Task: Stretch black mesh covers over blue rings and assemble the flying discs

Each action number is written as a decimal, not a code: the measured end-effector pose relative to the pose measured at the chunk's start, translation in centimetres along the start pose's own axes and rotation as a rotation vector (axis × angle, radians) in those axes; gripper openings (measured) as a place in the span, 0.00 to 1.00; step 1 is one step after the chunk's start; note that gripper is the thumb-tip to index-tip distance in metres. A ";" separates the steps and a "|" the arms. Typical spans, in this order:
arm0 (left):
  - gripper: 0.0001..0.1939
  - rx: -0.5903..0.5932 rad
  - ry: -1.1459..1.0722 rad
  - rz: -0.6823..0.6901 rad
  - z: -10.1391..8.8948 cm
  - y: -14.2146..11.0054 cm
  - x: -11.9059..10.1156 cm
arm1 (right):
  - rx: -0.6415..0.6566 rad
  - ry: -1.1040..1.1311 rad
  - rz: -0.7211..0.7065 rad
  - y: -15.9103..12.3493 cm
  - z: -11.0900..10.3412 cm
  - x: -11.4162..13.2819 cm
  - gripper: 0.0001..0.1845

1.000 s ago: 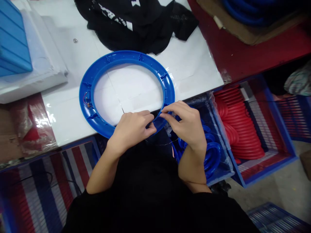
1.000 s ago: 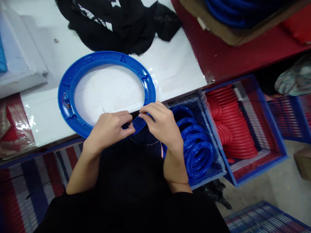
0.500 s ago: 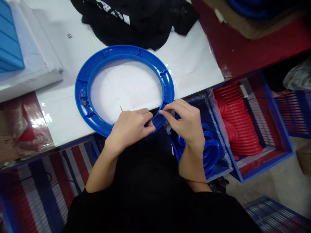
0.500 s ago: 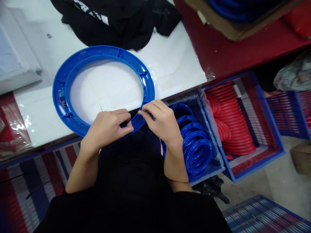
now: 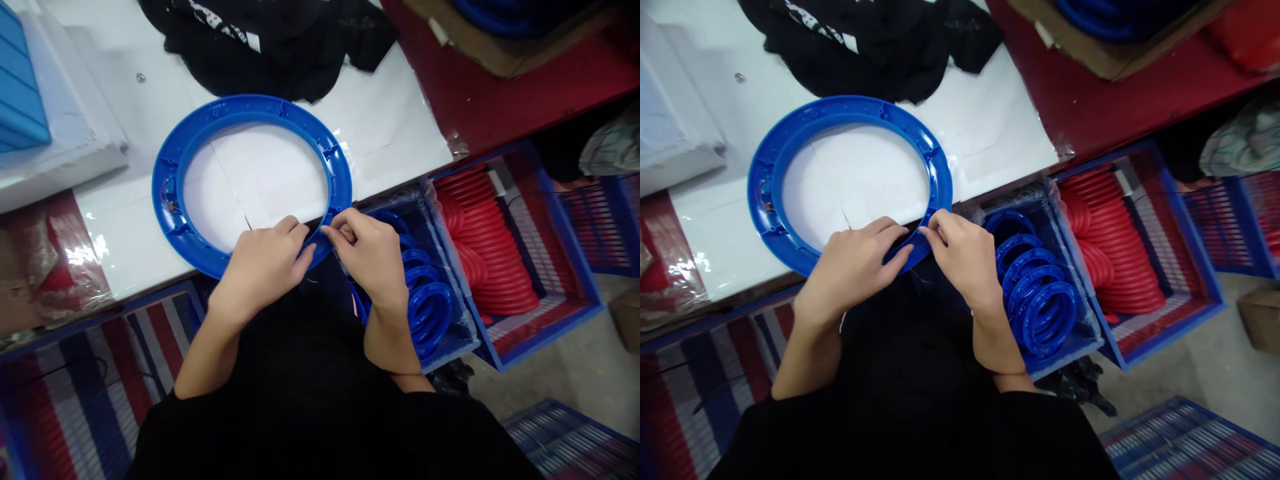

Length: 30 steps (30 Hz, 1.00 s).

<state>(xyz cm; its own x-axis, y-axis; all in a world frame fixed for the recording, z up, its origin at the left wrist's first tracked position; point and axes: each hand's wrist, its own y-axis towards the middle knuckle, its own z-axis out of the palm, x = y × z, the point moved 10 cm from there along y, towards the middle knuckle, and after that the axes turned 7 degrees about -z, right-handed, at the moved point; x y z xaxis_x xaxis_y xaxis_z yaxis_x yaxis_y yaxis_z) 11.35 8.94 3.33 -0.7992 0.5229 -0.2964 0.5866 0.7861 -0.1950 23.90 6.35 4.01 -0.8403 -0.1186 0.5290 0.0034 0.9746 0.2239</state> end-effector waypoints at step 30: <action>0.10 0.000 -0.266 0.128 0.0 -0.8 2.8 | 0.028 -0.021 -0.155 -0.3 0.9 1.8 0.08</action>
<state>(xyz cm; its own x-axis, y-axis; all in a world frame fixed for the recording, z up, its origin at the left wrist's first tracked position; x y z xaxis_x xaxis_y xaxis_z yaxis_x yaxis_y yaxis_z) 8.63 9.82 2.64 -0.6565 0.5131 -0.5530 0.6805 0.7191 -0.1407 21.91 6.01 4.21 -0.8406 -0.2641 0.4728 -0.1421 0.9500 0.2781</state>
